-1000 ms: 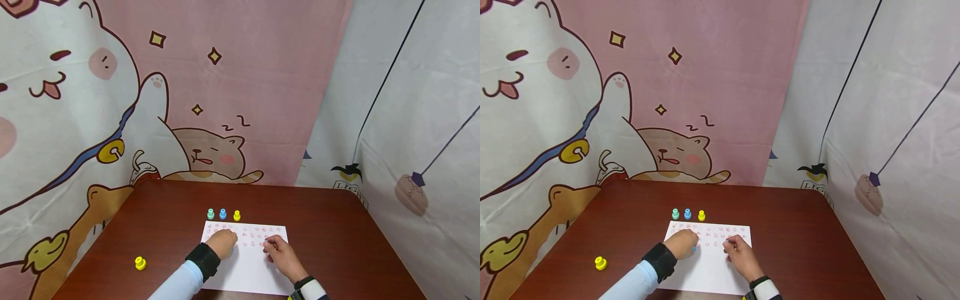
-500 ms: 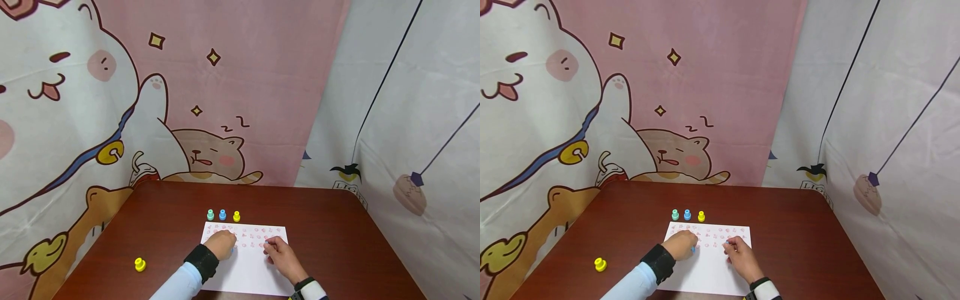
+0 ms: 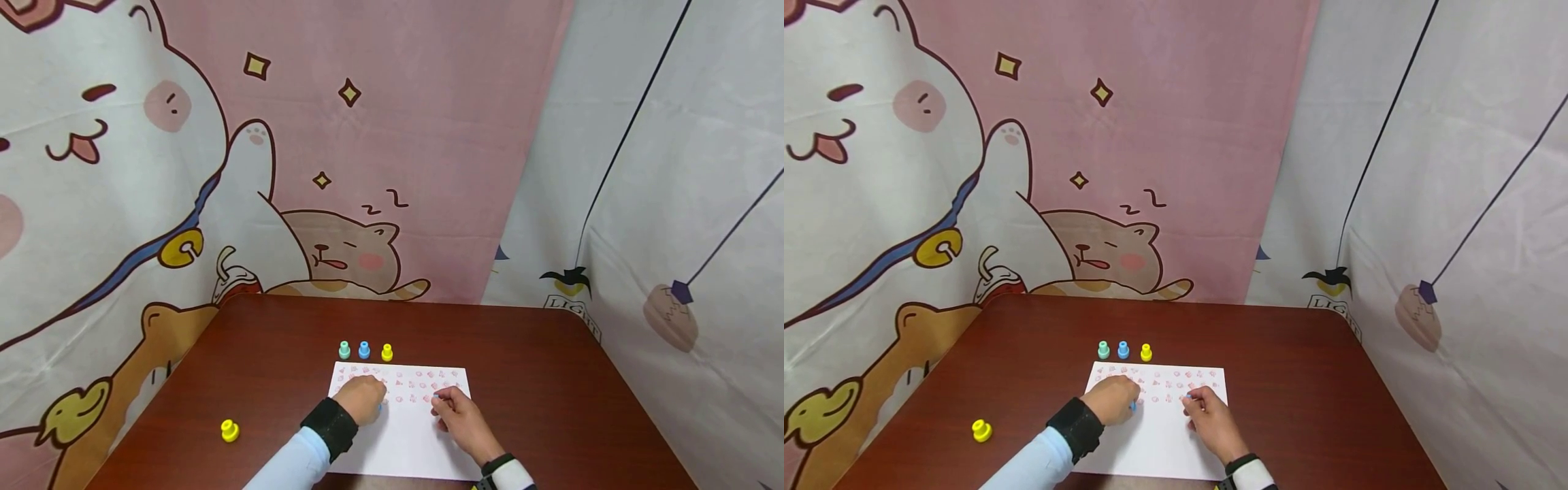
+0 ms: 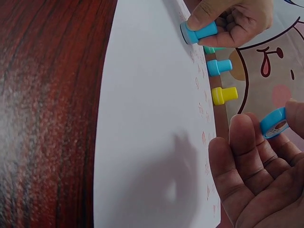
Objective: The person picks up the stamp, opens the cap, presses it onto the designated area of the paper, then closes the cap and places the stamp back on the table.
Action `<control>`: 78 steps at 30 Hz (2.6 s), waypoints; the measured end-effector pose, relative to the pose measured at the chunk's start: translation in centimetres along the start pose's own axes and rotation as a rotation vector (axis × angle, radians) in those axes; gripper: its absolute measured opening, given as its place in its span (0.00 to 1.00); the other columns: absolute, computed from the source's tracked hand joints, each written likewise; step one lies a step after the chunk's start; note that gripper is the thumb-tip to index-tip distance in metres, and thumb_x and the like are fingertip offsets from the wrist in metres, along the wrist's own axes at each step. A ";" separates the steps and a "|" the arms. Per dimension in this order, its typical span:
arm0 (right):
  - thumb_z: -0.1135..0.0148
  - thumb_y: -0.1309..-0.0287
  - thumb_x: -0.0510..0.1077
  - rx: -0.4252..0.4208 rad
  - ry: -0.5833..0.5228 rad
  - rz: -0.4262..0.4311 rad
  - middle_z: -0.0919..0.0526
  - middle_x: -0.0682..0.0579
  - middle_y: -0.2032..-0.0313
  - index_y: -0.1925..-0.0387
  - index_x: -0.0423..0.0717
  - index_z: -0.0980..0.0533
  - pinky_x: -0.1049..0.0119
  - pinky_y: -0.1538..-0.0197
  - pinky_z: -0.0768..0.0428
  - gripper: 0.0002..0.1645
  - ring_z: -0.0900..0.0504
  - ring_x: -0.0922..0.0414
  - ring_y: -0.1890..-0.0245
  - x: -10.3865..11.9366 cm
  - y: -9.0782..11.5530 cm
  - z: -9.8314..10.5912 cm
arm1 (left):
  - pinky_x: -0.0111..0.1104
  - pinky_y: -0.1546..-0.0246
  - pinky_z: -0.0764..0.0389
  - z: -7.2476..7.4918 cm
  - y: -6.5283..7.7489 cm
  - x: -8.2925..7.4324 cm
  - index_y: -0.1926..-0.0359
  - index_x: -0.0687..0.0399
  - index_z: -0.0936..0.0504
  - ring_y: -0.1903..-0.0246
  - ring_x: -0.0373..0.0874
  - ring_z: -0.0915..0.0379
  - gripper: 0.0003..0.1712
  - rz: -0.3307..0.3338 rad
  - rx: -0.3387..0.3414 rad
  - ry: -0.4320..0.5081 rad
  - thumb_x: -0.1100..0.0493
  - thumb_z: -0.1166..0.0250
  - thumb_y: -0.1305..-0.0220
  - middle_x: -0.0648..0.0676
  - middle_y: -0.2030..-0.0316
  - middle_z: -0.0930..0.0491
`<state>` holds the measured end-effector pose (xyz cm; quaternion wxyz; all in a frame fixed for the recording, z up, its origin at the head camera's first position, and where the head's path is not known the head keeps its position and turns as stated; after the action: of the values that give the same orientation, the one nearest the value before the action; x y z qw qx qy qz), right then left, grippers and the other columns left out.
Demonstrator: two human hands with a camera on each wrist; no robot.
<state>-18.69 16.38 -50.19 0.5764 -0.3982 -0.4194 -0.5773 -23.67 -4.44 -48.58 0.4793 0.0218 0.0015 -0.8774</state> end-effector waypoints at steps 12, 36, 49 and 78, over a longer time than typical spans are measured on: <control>0.41 0.31 0.42 0.006 -0.002 0.009 0.18 0.47 0.68 0.53 0.32 0.27 0.62 0.66 0.18 0.15 0.19 0.51 0.69 0.1 -0.1 0.4 | 0.32 0.63 0.20 2.8 0.1 1.4 0.65 0.54 0.14 0.73 0.38 0.30 0.09 0.002 -0.096 0.257 0.59 0.24 0.46 0.45 0.72 0.19; 0.37 0.34 0.42 0.059 -0.127 0.021 0.16 0.38 0.60 0.47 0.29 0.29 0.62 0.64 0.18 0.22 0.18 0.50 0.69 0.9 -0.3 -0.1 | 0.26 0.68 0.22 3.8 -0.1 -0.9 0.58 0.53 0.16 0.71 0.35 0.26 0.08 -0.078 -0.186 0.786 0.60 0.29 0.39 0.42 0.68 0.18; 0.40 0.31 0.43 0.085 -0.152 0.025 0.14 0.42 0.58 0.48 0.34 0.27 0.61 0.63 0.21 0.17 0.16 0.49 0.68 1.1 -0.9 -0.3 | 0.26 0.67 0.22 3.4 -0.6 -2.2 0.57 0.51 0.16 0.71 0.34 0.27 0.07 -0.126 -0.174 0.839 0.59 0.31 0.36 0.40 0.70 0.20; 0.44 0.28 0.43 0.138 -0.131 0.108 0.15 0.43 0.61 0.52 0.34 0.25 0.62 0.62 0.21 0.14 0.15 0.50 0.66 2.1 -0.6 0.2 | 0.25 0.67 0.23 3.7 -0.6 -2.3 0.58 0.51 0.15 0.71 0.30 0.27 0.07 -0.191 -0.205 0.799 0.59 0.30 0.38 0.38 0.70 0.20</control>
<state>-19.37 15.82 -48.18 0.6043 -0.4165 -0.4729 -0.4876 -23.01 -2.25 -44.85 0.3573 0.3122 0.2767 -0.8356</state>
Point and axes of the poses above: each hand's wrist, its own y-axis away from the middle knuckle, its own z-axis out of the back of the hand, x = y × z, the point moved 2 cm from there along -y, towards the middle knuckle
